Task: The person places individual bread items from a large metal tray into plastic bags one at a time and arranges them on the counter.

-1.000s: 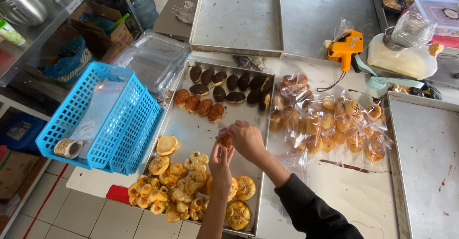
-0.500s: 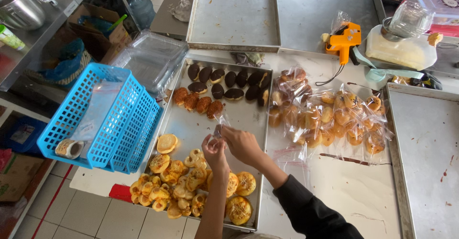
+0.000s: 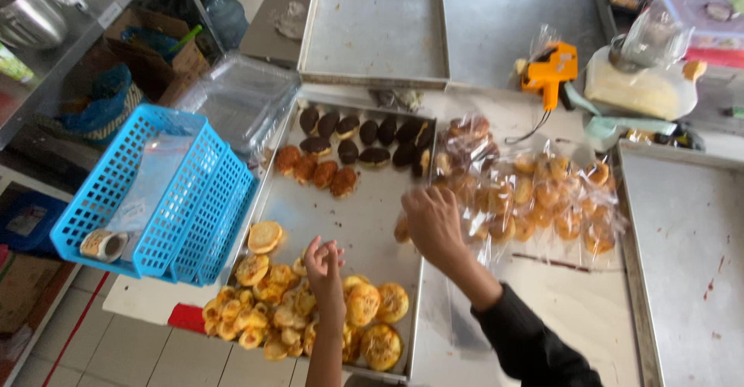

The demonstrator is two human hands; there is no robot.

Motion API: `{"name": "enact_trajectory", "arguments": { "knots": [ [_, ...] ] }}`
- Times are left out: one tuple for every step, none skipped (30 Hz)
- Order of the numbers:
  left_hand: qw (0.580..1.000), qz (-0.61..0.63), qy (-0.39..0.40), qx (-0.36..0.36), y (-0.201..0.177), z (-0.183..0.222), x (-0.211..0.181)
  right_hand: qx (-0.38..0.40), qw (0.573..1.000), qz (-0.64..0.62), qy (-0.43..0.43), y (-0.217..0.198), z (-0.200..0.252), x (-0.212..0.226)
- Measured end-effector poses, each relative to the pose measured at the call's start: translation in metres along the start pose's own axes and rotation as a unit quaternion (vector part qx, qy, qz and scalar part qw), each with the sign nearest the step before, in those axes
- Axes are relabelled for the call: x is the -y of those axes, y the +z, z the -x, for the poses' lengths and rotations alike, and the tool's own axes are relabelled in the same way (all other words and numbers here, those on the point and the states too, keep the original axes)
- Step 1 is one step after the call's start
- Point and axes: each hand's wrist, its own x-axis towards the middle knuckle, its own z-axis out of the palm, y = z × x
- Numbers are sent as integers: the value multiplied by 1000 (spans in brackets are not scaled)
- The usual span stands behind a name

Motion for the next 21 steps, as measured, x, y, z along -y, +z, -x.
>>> {"name": "enact_trajectory", "arguments": {
  "knots": [
    [1000,1,10,9,2,0,-1,-20,999,32,-15,2,-5,-6],
    [1000,-4,13,16,-1,8,-1,-32,997,59,-27,5,0,-9],
    [999,-2,24,22,-1,12,0,-44,995,86,-39,8,4,-11],
    [999,-2,36,35,2,10,-2,-56,994,92,-29,9,5,-14],
    [998,-3,47,48,5,11,-4,-69,993,98,-19,8,5,-18],
    [995,-63,46,70,15,8,-5,-89,990,111,-17,-1,-4,-28],
    [987,-123,44,91,23,6,-5,-68,989,128,30,-14,-15,-45],
    [975,-191,31,111,22,14,0,-33,987,137,82,-27,-19,-62],
    [959,-242,11,143,30,20,10,-108,953,276,56,-42,-33,-85],
    [940,-292,-2,176,46,25,22,-148,956,227,110,-60,-46,-107],
    [919,-319,103,208,62,35,36,-182,965,139,128,-79,-58,-130],
    [885,-341,206,239,75,49,50,-214,959,127,138,-95,-64,-150],
    [866,-335,261,264,86,66,63,-245,951,115,147,-107,-67,-169],
    [844,-326,314,288,97,84,74,-268,945,107,151,-109,-69,-184],
    [832,-336,276,345,105,104,83,-291,939,99,156,-108,-70,-201],
    [816,-341,239,400,112,119,90,-316,931,93,158,-102,-72,-222],
    [819,-322,186,438,111,132,95,-313,933,41,171,-84,-77,-239],
    [818,-300,128,474,107,151,101,-305,935,-12,183,-57,-79,-253],
    [811,-246,35,530,103,161,108,-254,948,-39,189,-28,-80,-268],
    [793,-189,-58,576,93,171,115,-203,958,-68,191,6,-82,-279],
    [783,-196,-100,582,78,175,122,-116,964,-86,222,39,-75,-283]
  ]
}}
